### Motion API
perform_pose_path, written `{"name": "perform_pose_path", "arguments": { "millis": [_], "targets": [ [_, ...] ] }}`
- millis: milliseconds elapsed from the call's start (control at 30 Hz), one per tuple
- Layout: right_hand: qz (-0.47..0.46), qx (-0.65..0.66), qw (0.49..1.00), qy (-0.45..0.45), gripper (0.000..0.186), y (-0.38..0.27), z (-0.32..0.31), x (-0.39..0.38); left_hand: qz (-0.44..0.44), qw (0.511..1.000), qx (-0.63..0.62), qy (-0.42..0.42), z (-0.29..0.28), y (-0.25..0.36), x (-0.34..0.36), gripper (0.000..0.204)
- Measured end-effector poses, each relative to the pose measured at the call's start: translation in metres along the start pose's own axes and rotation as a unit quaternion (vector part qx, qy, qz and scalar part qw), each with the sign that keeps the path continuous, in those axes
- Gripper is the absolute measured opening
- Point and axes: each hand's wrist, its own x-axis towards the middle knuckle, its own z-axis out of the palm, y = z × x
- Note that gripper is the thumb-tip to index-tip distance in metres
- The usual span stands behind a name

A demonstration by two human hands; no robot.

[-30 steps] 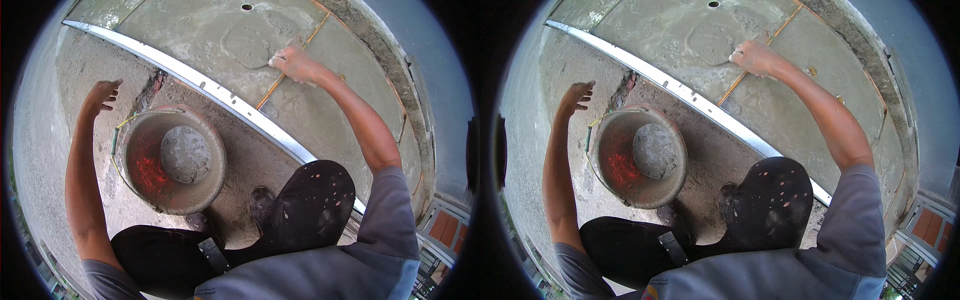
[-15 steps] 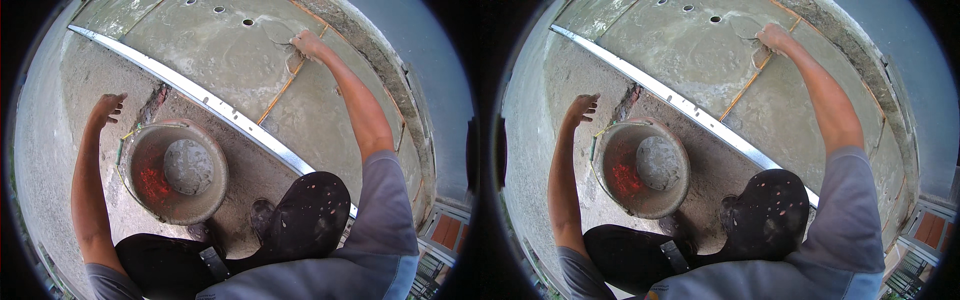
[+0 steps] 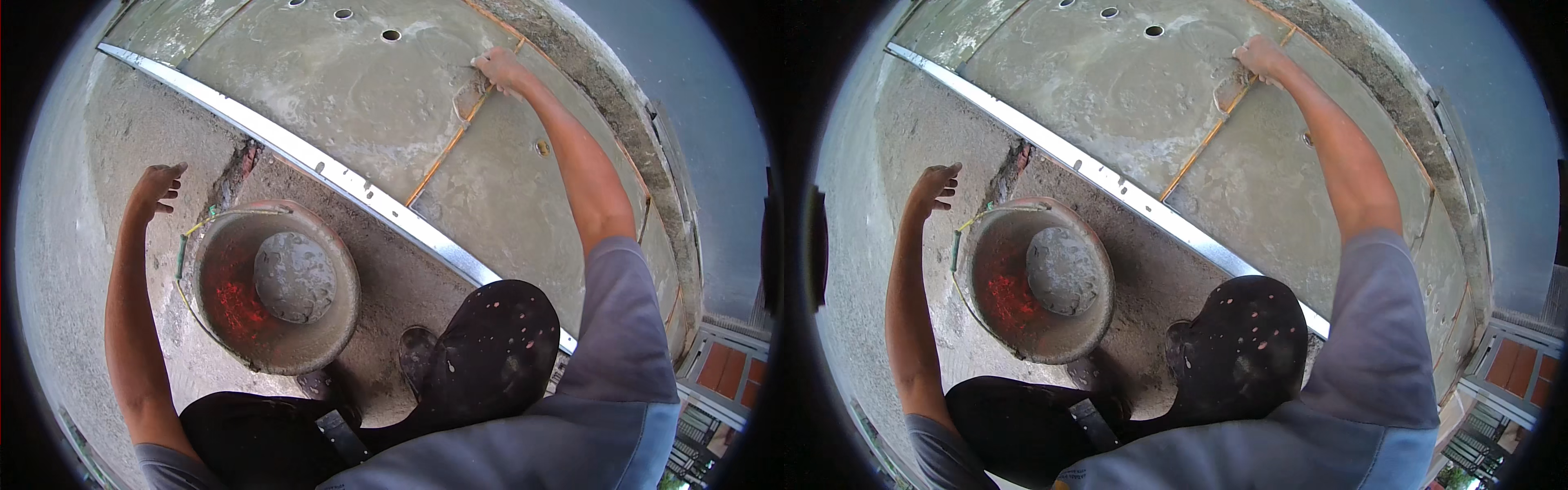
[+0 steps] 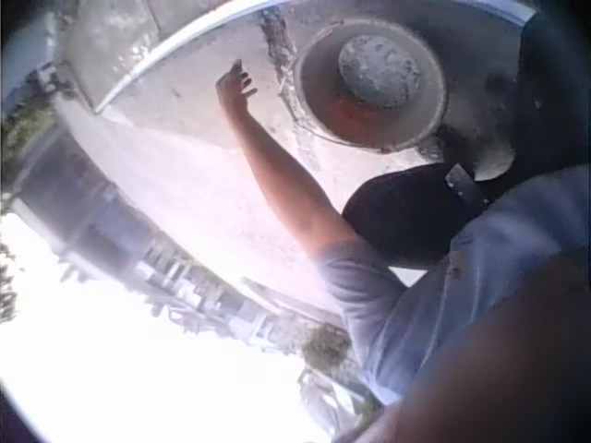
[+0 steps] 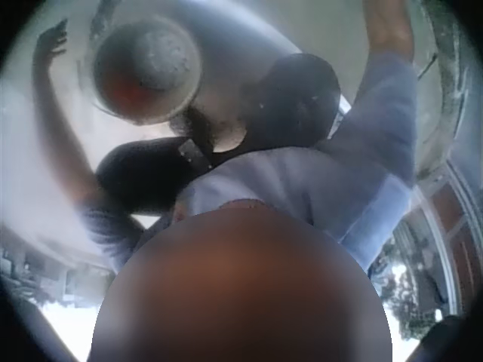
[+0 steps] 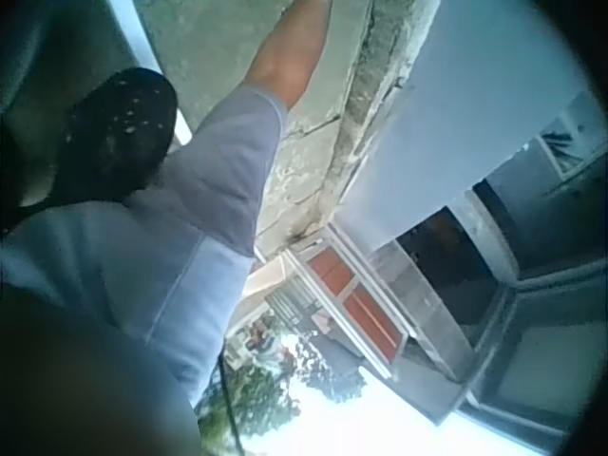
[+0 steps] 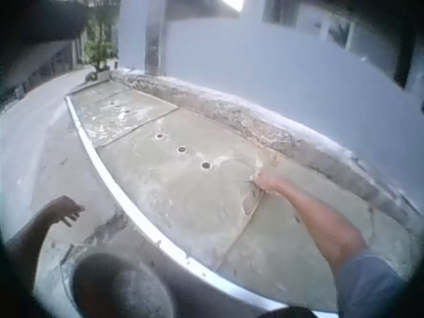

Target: Smoothing mortar on concrete slabs using a trowel and a metal straight edge.

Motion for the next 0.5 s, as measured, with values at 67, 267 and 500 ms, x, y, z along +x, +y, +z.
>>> {"name": "perform_pose_path", "arguments": {
  "millis": [67, 267, 500],
  "targets": [
    [0.014, -0.013, 1.000, 0.024, 0.044, 0.013, -0.010, 0.018, 0.004, 1.000, 0.002, 0.000, 0.002, 0.008, 0.002, 0.065],
    [0.043, 0.084, 0.996, 0.009, 0.041, 0.011, -0.003, 0.009, 0.002, 1.000, 0.003, 0.002, 0.001, 0.002, 0.004, 0.066],
    [0.045, 0.079, 0.996, -0.025, 0.042, -0.020, 0.017, -0.043, 0.003, 1.000, 0.014, -0.001, 0.003, 0.003, 0.008, 0.068]
  ]
}}
